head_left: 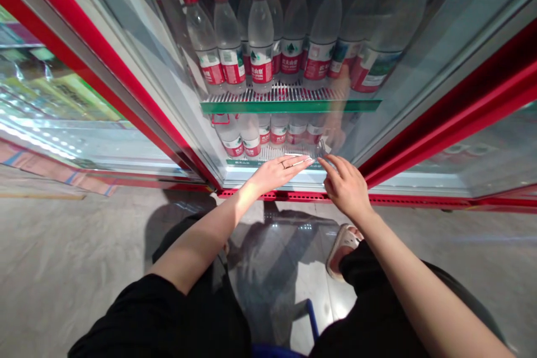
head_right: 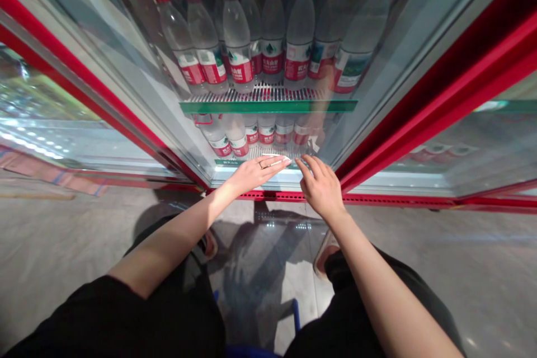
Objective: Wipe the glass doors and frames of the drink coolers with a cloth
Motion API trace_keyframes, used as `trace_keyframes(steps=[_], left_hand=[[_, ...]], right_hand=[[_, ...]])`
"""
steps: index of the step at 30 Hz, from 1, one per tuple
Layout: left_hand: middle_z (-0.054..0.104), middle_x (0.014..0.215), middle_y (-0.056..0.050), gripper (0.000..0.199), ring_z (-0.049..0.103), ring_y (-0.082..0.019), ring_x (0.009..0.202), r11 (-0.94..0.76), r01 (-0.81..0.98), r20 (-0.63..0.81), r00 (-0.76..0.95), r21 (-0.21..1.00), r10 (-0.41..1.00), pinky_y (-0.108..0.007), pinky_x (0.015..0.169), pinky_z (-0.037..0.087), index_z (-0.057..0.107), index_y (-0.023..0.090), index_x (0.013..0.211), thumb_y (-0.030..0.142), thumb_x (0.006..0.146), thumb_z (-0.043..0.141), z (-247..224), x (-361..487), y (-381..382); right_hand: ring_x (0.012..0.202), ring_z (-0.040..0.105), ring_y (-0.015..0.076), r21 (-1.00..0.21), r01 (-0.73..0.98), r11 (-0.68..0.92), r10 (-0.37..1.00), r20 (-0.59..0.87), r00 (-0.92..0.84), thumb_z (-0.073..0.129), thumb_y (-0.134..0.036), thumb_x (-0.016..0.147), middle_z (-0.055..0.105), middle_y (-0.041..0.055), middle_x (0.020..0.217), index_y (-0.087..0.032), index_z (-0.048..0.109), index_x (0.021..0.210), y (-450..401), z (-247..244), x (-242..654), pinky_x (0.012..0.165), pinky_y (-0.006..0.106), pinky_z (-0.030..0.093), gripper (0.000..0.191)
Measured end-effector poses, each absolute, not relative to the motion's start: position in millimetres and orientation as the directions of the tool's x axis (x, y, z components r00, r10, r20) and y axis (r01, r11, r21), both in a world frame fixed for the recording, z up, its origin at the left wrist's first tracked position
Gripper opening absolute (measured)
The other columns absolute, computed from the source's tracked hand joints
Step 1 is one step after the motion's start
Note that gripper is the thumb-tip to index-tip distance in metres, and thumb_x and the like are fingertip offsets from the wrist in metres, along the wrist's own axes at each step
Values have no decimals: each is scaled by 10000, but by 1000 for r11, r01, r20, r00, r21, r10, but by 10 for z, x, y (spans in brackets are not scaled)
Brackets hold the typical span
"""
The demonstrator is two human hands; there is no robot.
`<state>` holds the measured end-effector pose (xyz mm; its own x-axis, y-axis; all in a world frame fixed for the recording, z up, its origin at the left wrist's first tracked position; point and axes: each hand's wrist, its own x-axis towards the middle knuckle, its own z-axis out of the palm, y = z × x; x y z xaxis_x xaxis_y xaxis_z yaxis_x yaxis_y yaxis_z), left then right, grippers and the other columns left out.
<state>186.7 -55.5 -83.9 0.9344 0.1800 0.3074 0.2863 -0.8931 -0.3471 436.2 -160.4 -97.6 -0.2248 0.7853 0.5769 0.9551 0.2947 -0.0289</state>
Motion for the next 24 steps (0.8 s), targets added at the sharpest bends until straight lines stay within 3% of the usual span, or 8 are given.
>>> trace_keyframes(steps=[5, 8, 13, 16, 19, 24], left_hand=[[442, 1790, -5, 652, 378, -164, 1676, -850, 371, 404, 890, -374, 211, -359, 1394, 411, 461, 196, 1707, 14, 1081, 433, -636, 1889, -527], [466, 1770, -25, 616, 398, -173, 1669, -821, 403, 464, 864, -405, 196, -350, 1386, 415, 468, 156, 1698, 32, 1094, 457, -656, 1773, -489], [505, 1748, -26, 613, 502, -152, 1609, -858, 323, 400, 903, -399, 155, -318, 1331, 484, 498, 179, 1680, 19, 1089, 469, -878, 1727, -466], [465, 1775, -24, 674, 443, -152, 1643, -865, 303, 366, 918, -401, 152, -326, 1353, 459, 453, 186, 1709, -15, 1066, 461, -848, 1760, -460], [428, 1793, -34, 665, 366, -175, 1683, -838, 360, 425, 889, -410, 174, -350, 1386, 416, 434, 161, 1718, 1, 1074, 470, -732, 1693, -440], [476, 1767, -49, 669, 404, -176, 1668, -842, 360, 439, 883, -403, 167, -349, 1363, 451, 453, 183, 1711, -9, 1070, 490, -755, 1540, -421]], right_hand=[[1272, 725, 319, -9, 964, 267, 711, 677, -191, 528, -110, 1012, 765, 179, 1386, -150, 556, 1633, -1582, -942, 4382, 1045, 444, 608, 623], [1208, 744, 322, 13, 969, 248, 665, 725, -180, 543, -102, 998, 780, 183, 1331, -152, 527, 1649, -1575, -951, 4430, 992, 436, 620, 653], [1199, 746, 322, 8, 975, 222, 684, 711, -162, 548, -100, 988, 777, 177, 1338, -185, 527, 1651, -1602, -977, 4449, 984, 439, 617, 668], [1204, 742, 322, 4, 970, 242, 688, 705, -174, 555, -94, 984, 774, 179, 1355, -181, 549, 1632, -1618, -963, 4420, 970, 428, 607, 654], [1184, 744, 322, 23, 966, 256, 676, 711, -196, 552, -82, 983, 778, 188, 1342, -152, 570, 1601, -1619, -941, 4401, 951, 419, 599, 623], [1150, 747, 318, 38, 970, 242, 685, 701, -199, 549, -80, 983, 784, 189, 1323, -133, 591, 1565, -1629, -928, 4410, 936, 413, 587, 586]])
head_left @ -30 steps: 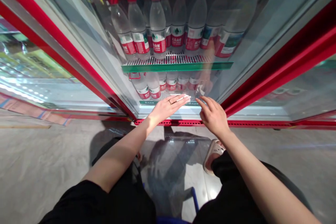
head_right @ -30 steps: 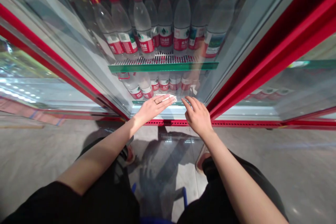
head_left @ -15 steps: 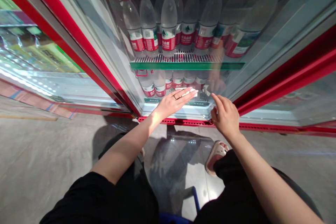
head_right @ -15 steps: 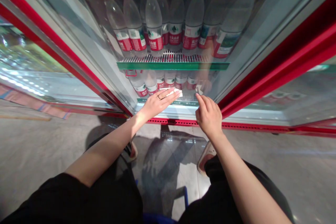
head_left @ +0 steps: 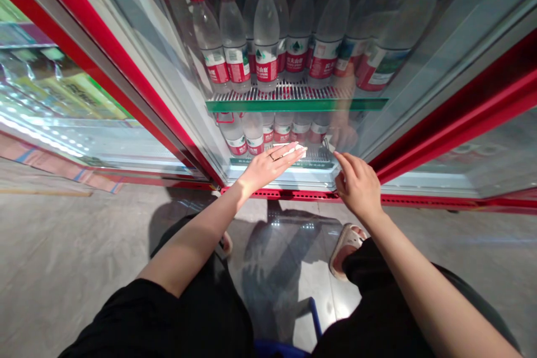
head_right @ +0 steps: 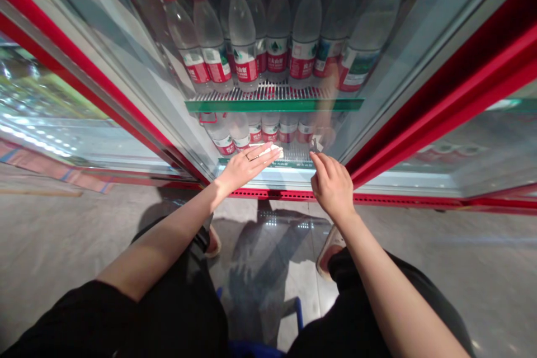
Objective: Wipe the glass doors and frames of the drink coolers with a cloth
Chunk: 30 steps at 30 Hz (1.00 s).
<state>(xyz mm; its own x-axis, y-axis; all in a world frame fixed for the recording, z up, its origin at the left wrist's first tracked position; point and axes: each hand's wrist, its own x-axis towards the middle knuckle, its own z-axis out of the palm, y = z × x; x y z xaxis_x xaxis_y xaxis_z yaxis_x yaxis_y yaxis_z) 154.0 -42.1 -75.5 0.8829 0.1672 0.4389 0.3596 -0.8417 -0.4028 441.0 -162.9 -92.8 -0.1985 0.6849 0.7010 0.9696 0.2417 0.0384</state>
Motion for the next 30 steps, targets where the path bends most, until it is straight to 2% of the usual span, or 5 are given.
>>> trace_keyframes(steps=[5, 10, 19, 26, 30], left_hand=[[426, 1793, -55, 696, 393, -161, 1672, -868, 287, 355, 924, -406, 140, -346, 1354, 460, 425, 181, 1721, -27, 1060, 490, -814, 1605, -414], [450, 1777, -41, 698, 317, -158, 1696, -824, 404, 511, 843, -398, 167, -352, 1393, 403, 345, 189, 1758, 13, 1095, 471, -668, 1496, -367], [601, 1670, -34, 490, 510, -149, 1598, -828, 298, 499, 866, -475, 26, -294, 1315, 497, 605, 131, 1573, 32, 1109, 482, -789, 1453, -392], [544, 1718, -6, 641, 342, -175, 1666, -761, 486, 560, 805, -430, 198, -358, 1380, 412, 469, 199, 1697, -4, 1099, 361, -597, 1273, -346], [537, 1720, -24, 678, 354, -168, 1663, -817, 420, 467, 858, -396, 215, -353, 1395, 382, 441, 197, 1715, -24, 1077, 374, -696, 1174, -328]], right_hand=[[1174, 738, 325, 27, 970, 243, 714, 672, -198, 533, -102, 999, 778, 193, 1341, -136, 587, 1580, -1642, -926, 4391, 943, 426, 590, 584], [1181, 738, 324, 27, 965, 263, 711, 671, -213, 542, -106, 1001, 777, 187, 1346, -144, 566, 1617, -1620, -926, 4361, 957, 430, 593, 618], [1184, 736, 306, 25, 958, 285, 701, 676, -226, 554, -106, 1007, 782, 172, 1343, -144, 591, 1601, -1611, -934, 4306, 964, 409, 575, 596], [1141, 748, 287, 52, 960, 276, 700, 674, -238, 536, -102, 1009, 799, 161, 1308, -139, 644, 1517, -1581, -951, 4264, 948, 394, 570, 521], [1133, 753, 290, 64, 956, 286, 694, 674, -253, 529, -110, 1017, 799, 169, 1303, -133, 637, 1501, -1589, -936, 4260, 946, 399, 577, 497]])
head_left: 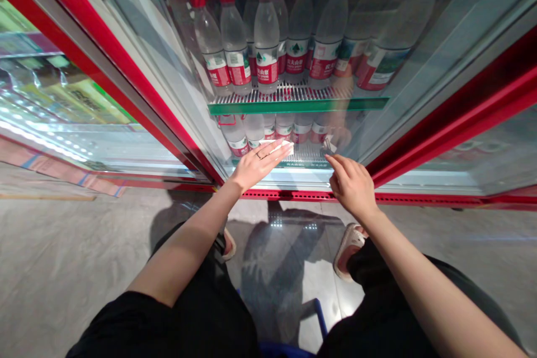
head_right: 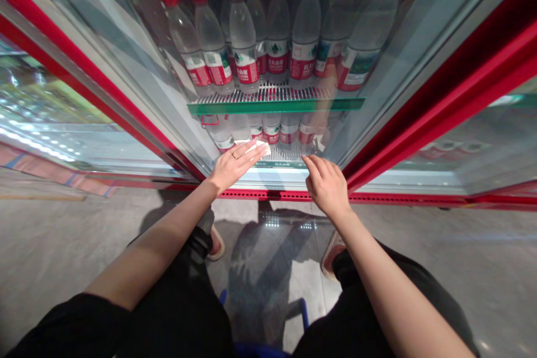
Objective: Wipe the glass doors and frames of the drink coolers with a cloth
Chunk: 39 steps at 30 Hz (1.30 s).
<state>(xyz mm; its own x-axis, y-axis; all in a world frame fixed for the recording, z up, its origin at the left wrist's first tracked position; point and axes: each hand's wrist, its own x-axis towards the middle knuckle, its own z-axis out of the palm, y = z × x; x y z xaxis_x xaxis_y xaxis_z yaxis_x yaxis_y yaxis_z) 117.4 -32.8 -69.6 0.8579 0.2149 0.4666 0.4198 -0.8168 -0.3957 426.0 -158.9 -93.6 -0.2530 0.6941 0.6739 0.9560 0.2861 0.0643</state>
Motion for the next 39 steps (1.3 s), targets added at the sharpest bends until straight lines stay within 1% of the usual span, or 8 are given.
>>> trace_keyframes(steps=[5, 11, 15, 19, 27, 33, 36, 39], left_hand=[[558, 1704, -42, 616, 403, -114, 1643, -876, 283, 365, 921, -391, 134, -285, 1393, 352, 475, 165, 1687, 2, 1095, 424, -685, 1252, -335], [509, 1746, -16, 670, 308, -181, 1676, -787, 414, 388, 889, -457, 243, -356, 1400, 361, 493, 180, 1685, -32, 1072, 325, -490, 1085, -369], [544, 1726, -5, 656, 400, -157, 1644, -786, 393, 333, 909, -477, 253, -305, 1353, 436, 550, 195, 1649, -26, 1071, 334, -642, 1012, -378], [569, 1701, -18, 601, 458, -88, 1620, -849, 294, 244, 948, -438, 202, -256, 1365, 384, 546, 192, 1643, 7, 1100, 367, -742, 1121, -362], [509, 1751, 0, 706, 314, -158, 1687, -817, 413, 351, 894, -403, 279, -351, 1409, 370, 411, 199, 1736, -13, 1070, 314, -561, 979, -363], [562, 1709, 5, 613, 455, -118, 1630, -833, 338, 282, 932, -438, 229, -283, 1389, 377, 549, 193, 1648, 9, 1085, 391, -781, 902, -293], [548, 1720, -25, 603, 441, -109, 1638, -844, 316, 267, 939, -434, 214, -278, 1394, 356, 511, 160, 1670, 21, 1094, 399, -715, 897, -276], [503, 1755, -56, 656, 364, -173, 1681, -832, 384, 311, 911, -401, 270, -353, 1403, 366, 419, 172, 1730, 31, 1092, 368, -569, 756, -278]], right_hand=[[1173, 747, 303, 26, 960, 279, 744, 627, -233, 530, -120, 989, 785, 165, 1342, -187, 590, 1574, -1586, -934, 4232, 985, 424, 577, 593], [1191, 728, 309, 35, 949, 313, 738, 620, -266, 531, -121, 985, 777, 166, 1362, -179, 593, 1573, -1538, -969, 4194, 972, 420, 566, 594], [1182, 721, 309, 36, 941, 336, 725, 628, -283, 535, -120, 992, 775, 170, 1363, -158, 616, 1554, -1524, -987, 4172, 973, 418, 555, 569], [1162, 731, 299, 68, 938, 339, 718, 626, -305, 531, -130, 1015, 784, 160, 1345, -161, 632, 1521, -1522, -986, 4126, 953, 409, 559, 517], [1129, 743, 296, 109, 926, 362, 703, 620, -348, 523, -113, 1013, 790, 161, 1324, -165, 615, 1524, -1505, -1000, 4082, 942, 413, 571, 521], [1144, 733, 301, 56, 928, 367, 717, 618, -321, 529, -121, 1003, 778, 161, 1346, -176, 610, 1535, -1523, -1007, 4091, 960, 421, 559, 541], [1124, 738, 294, 76, 928, 365, 713, 618, -332, 533, -118, 1009, 784, 152, 1334, -181, 618, 1515, -1523, -1017, 4067, 955, 412, 554, 518], [1114, 741, 294, 93, 922, 375, 705, 617, -349, 539, -117, 1014, 788, 156, 1328, -177, 619, 1503, -1511, -1027, 4048, 957, 412, 556, 499]])
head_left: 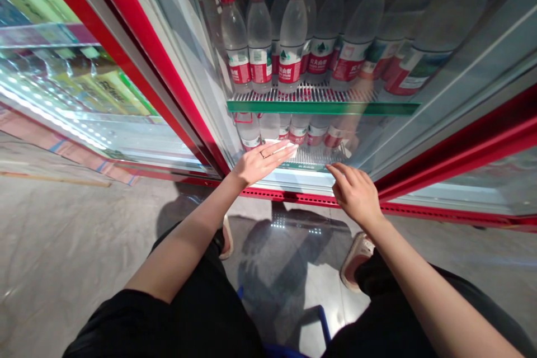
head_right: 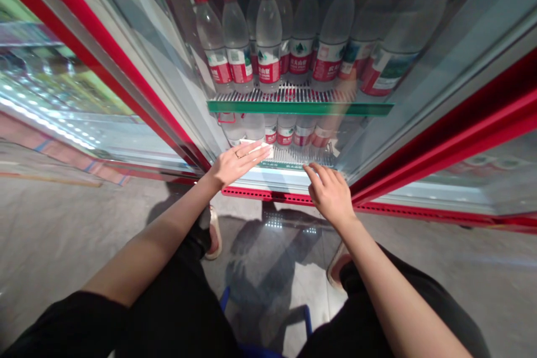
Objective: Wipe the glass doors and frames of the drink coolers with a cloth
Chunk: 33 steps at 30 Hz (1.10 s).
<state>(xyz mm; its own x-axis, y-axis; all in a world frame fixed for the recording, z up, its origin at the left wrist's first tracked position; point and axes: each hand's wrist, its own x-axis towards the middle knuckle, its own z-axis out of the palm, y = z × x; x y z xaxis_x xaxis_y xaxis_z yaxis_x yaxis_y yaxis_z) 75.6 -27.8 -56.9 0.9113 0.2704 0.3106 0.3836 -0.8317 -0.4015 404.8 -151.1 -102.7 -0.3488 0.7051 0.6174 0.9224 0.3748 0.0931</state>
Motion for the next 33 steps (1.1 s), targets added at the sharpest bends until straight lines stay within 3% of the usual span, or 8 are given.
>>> trace_keyframes(steps=[4, 13, 17, 21, 24, 29, 33], left_hand=[[508, 1749, -101, 651, 334, -232, 1694, -830, 462, 379, 862, -313, 337, -419, 1395, 380, 369, 182, 1757, 82, 1115, 336, -519, 495, -299], [518, 1743, -24, 691, 364, -147, 1673, -858, 375, 266, 919, -352, 292, -308, 1414, 328, 412, 191, 1737, 0, 1076, 352, -709, 611, -268], [535, 1726, -28, 654, 333, -166, 1685, -827, 443, 418, 862, -347, 286, -358, 1424, 334, 357, 202, 1760, 57, 1123, 337, -561, 498, -249], [625, 1649, -86, 547, 402, -218, 1668, -794, 508, 555, 787, -336, 269, -418, 1385, 422, 497, 166, 1682, 108, 1150, 384, -594, 283, -239], [643, 1628, -106, 532, 451, -225, 1646, -809, 473, 525, 814, -348, 250, -415, 1361, 453, 517, 144, 1665, 107, 1154, 373, -728, 213, -234], [588, 1681, -68, 577, 442, -200, 1647, -825, 414, 388, 883, -385, 262, -373, 1382, 404, 440, 170, 1717, 104, 1156, 320, -745, 198, -211], [632, 1648, -81, 547, 479, -215, 1627, -812, 447, 460, 850, -375, 255, -391, 1340, 467, 531, 170, 1658, 106, 1155, 326, -658, 73, -172]], right_hand=[[1115, 737, 309, 75, 920, 384, 727, 590, -351, 537, -123, 1008, 785, 169, 1341, -181, 611, 1518, -1492, -1037, 4043, 955, 434, 561, 518], [1235, 725, 309, 70, 898, 435, 704, 595, -388, 539, -120, 1009, 770, 167, 1391, -191, 564, 1589, -1453, -1072, 3879, 1009, 434, 567, 585], [1281, 717, 312, 123, 868, 481, 647, 617, -447, 556, -120, 1021, 768, 179, 1407, -167, 529, 1623, -1411, -1048, 3809, 1030, 427, 570, 604], [1306, 714, 307, 94, 854, 511, 654, 603, -457, 560, -113, 1011, 767, 164, 1421, -193, 535, 1637, -1369, -1035, 3778, 1056, 431, 571, 631], [1320, 707, 307, 70, 847, 527, 659, 597, -459, 561, -110, 1007, 764, 159, 1431, -203, 556, 1631, -1354, -1022, 3738, 1067, 435, 570, 630], [1328, 697, 307, 82, 848, 524, 632, 630, -452, 556, -116, 1025, 760, 171, 1434, -184, 576, 1613, -1321, -904, 3559, 1075, 436, 565, 592], [1350, 681, 305, 71, 823, 563, 607, 640, -471, 558, -107, 1019, 746, 166, 1460, -192, 544, 1648, -1337, -807, 3416, 1084, 435, 550, 635]])
